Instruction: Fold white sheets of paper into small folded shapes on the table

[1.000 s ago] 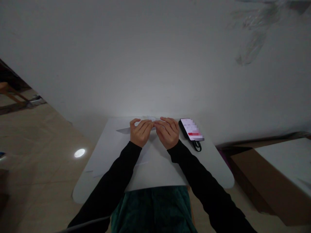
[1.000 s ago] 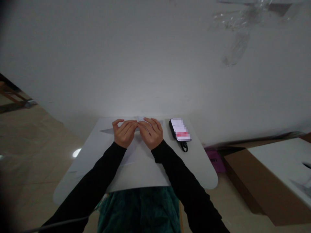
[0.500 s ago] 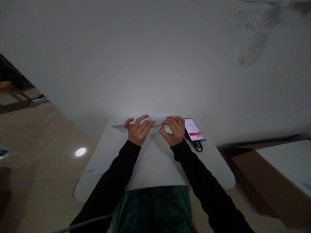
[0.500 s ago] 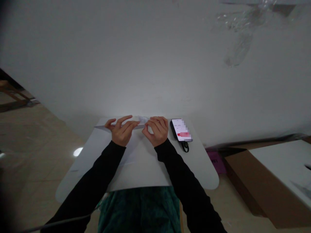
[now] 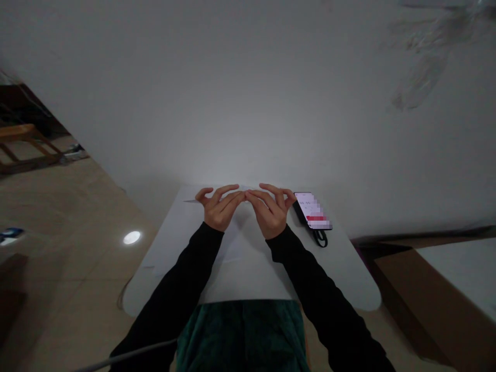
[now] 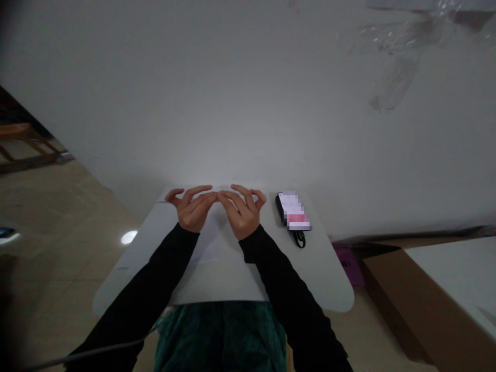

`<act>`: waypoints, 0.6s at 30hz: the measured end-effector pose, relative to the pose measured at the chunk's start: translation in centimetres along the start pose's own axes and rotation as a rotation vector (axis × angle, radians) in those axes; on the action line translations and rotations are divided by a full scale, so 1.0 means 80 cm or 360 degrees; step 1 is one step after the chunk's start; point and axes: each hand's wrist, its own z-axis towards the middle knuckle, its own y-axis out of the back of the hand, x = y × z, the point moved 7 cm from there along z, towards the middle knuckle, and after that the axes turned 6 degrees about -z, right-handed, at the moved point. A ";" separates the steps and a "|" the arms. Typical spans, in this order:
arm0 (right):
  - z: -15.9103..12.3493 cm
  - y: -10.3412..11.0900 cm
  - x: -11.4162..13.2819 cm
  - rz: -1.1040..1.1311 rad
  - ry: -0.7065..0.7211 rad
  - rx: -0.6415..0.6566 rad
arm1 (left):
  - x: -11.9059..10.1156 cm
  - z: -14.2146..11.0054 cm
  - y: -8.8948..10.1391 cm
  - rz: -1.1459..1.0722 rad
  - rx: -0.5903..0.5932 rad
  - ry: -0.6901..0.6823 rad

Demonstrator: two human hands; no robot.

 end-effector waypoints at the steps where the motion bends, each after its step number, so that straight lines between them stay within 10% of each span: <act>1: 0.000 -0.001 -0.001 -0.0029 -0.0014 -0.0011 | 0.002 -0.001 -0.001 -0.0018 -0.0010 0.0037; 18: 0.021 0.009 -0.013 -0.0081 0.0081 -0.0051 | -0.007 0.026 0.001 0.0063 0.0009 -0.0052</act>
